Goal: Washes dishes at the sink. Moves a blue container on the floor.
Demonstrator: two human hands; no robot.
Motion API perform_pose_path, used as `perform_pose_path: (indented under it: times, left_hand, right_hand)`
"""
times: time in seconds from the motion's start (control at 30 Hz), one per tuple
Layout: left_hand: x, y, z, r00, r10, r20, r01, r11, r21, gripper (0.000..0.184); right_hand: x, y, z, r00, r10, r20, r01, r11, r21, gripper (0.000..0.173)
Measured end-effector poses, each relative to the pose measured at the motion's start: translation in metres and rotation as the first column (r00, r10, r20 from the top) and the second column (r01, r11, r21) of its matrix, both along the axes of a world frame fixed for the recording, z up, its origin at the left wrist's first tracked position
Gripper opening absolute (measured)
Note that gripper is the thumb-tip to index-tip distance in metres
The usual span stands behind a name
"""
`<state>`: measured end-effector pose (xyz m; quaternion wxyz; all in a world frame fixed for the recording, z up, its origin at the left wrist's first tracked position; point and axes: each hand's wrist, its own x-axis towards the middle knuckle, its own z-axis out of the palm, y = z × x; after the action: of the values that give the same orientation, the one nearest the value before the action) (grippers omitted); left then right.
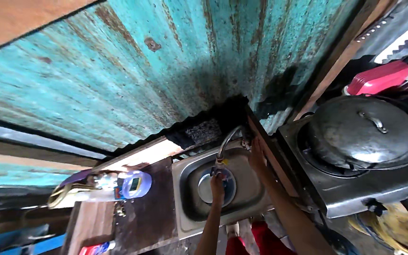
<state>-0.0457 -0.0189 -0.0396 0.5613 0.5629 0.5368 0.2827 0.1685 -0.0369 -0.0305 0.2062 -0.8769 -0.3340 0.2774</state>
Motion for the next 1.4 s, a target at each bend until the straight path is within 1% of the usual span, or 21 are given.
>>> perform_pose_path:
  times: [0.1, 0.17, 0.23, 0.27, 0.3, 0.37, 0.4, 0.43, 0.53, 0.63, 0.77, 0.83, 0.87, 0.93, 1.0, 1.1, 1.17, 1.2, 1.27, 1.33, 1.4]
  left_hand:
    - [-0.012, -0.002, 0.001, 0.995, -0.088, -0.04, 0.087, 0.996, -0.023, 0.027]
    - [-0.018, -0.003, 0.0, 0.982, -0.165, -0.088, 0.166, 0.986, 0.012, 0.028]
    - [-0.025, -0.008, 0.004, 0.948, -0.28, -0.15, 0.291, 0.955, 0.056, 0.029]
    - [-0.031, -0.011, 0.009, 0.916, -0.36, -0.18, 0.378, 0.923, 0.077, 0.031]
    - [-0.038, -0.013, 0.014, 0.879, -0.424, -0.218, 0.454, 0.884, 0.109, 0.032]
    - [-0.053, -0.016, 0.019, 0.829, -0.481, -0.284, 0.544, 0.812, 0.213, 0.03]
    - [-0.063, -0.017, 0.02, 0.815, -0.487, -0.314, 0.568, 0.779, 0.267, 0.029]
    - [-0.074, -0.018, 0.023, 0.801, -0.49, -0.346, 0.589, 0.748, 0.306, 0.03]
    - [-0.098, -0.019, 0.033, 0.738, -0.53, -0.418, 0.672, 0.636, 0.381, 0.033]
    - [-0.115, -0.027, 0.049, 0.665, -0.6, -0.445, 0.747, 0.531, 0.401, 0.034]
    - [-0.111, -0.045, 0.071, 0.525, -0.702, -0.481, 0.849, 0.395, 0.351, 0.033]
    - [-0.101, -0.066, 0.083, 0.434, -0.732, -0.525, 0.901, 0.349, 0.258, 0.035]
    - [-0.096, -0.079, 0.087, 0.384, -0.747, -0.543, 0.923, 0.328, 0.201, 0.037]
    - [-0.087, -0.108, 0.091, 0.286, -0.801, -0.526, 0.956, 0.272, 0.105, 0.041]
    - [-0.08, -0.144, 0.083, 0.224, -0.868, -0.444, 0.975, 0.194, 0.113, 0.04]
    - [-0.065, -0.218, 0.071, 0.03, -0.92, -0.39, 0.984, -0.042, 0.175, 0.037]
    - [-0.044, -0.282, 0.075, -0.178, -0.908, -0.38, 0.97, -0.226, 0.087, 0.04]
    - [-0.03, -0.318, 0.075, -0.265, -0.882, -0.389, 0.95, -0.307, 0.049, 0.039]
    - [-0.003, -0.392, 0.059, -0.373, -0.799, -0.472, 0.876, -0.471, 0.104, 0.037]
    - [0.019, -0.464, 0.032, -0.375, -0.771, -0.515, 0.815, -0.539, 0.214, 0.038]
    - [0.04, -0.523, 0.012, -0.344, -0.768, -0.54, 0.788, -0.55, 0.279, 0.04]
  right_hand:
    - [-0.025, -0.016, 0.019, 0.988, -0.064, -0.14, 0.084, 0.986, 0.146, 0.081]
    - [-0.059, -0.038, 0.022, 0.969, 0.033, -0.244, 0.044, 0.951, 0.306, 0.082]
    - [-0.095, -0.053, 0.017, 0.901, 0.213, -0.379, 0.006, 0.866, 0.5, 0.087]
    - [-0.112, -0.056, 0.014, 0.863, 0.27, -0.427, 0.019, 0.827, 0.561, 0.085]
    - [-0.128, -0.057, 0.012, 0.837, 0.287, -0.466, 0.055, 0.802, 0.595, 0.076]
    - [-0.153, -0.057, 0.011, 0.826, 0.248, -0.507, 0.139, 0.782, 0.608, 0.042]
    - [-0.164, -0.06, 0.015, 0.835, 0.237, -0.497, 0.141, 0.78, 0.609, 0.031]
    - [-0.173, -0.064, 0.023, 0.855, 0.23, -0.464, 0.118, 0.787, 0.606, 0.027]
    - [-0.192, -0.08, 0.048, 0.921, 0.232, -0.312, 0.01, 0.788, 0.615, 0.028]
    - [-0.207, -0.104, 0.063, 0.959, 0.17, -0.226, 0.033, 0.728, 0.685, 0.027]
    - [-0.204, -0.147, 0.077, 0.96, 0.036, -0.276, 0.181, 0.671, 0.719, 0.023]
    - [-0.202, -0.175, 0.084, 0.942, -0.015, -0.335, 0.263, 0.654, 0.709, 0.025]
    - [-0.201, -0.192, 0.088, 0.933, -0.02, -0.36, 0.287, 0.646, 0.707, 0.031]
    - [-0.197, -0.233, 0.093, 0.947, -0.009, -0.321, 0.251, 0.645, 0.722, 0.047]
    - [-0.197, -0.286, 0.092, 0.978, -0.053, -0.202, 0.187, 0.655, 0.732, 0.037]
    - [-0.206, -0.388, 0.083, 0.98, -0.139, -0.14, 0.197, 0.682, 0.704, 0.024]
    - [-0.217, -0.465, 0.07, 0.95, -0.28, -0.137, 0.294, 0.662, 0.69, 0.022]
    - [-0.223, -0.504, 0.064, 0.912, -0.375, -0.165, 0.382, 0.632, 0.674, 0.022]
    - [-0.235, -0.584, 0.055, 0.784, -0.558, -0.27, 0.587, 0.526, 0.616, 0.025]
    - [-0.246, -0.667, 0.048, 0.63, -0.699, -0.338, 0.737, 0.401, 0.544, 0.027]
    - [-0.253, -0.753, 0.049, 0.523, -0.814, -0.252, 0.81, 0.382, 0.445, 0.032]
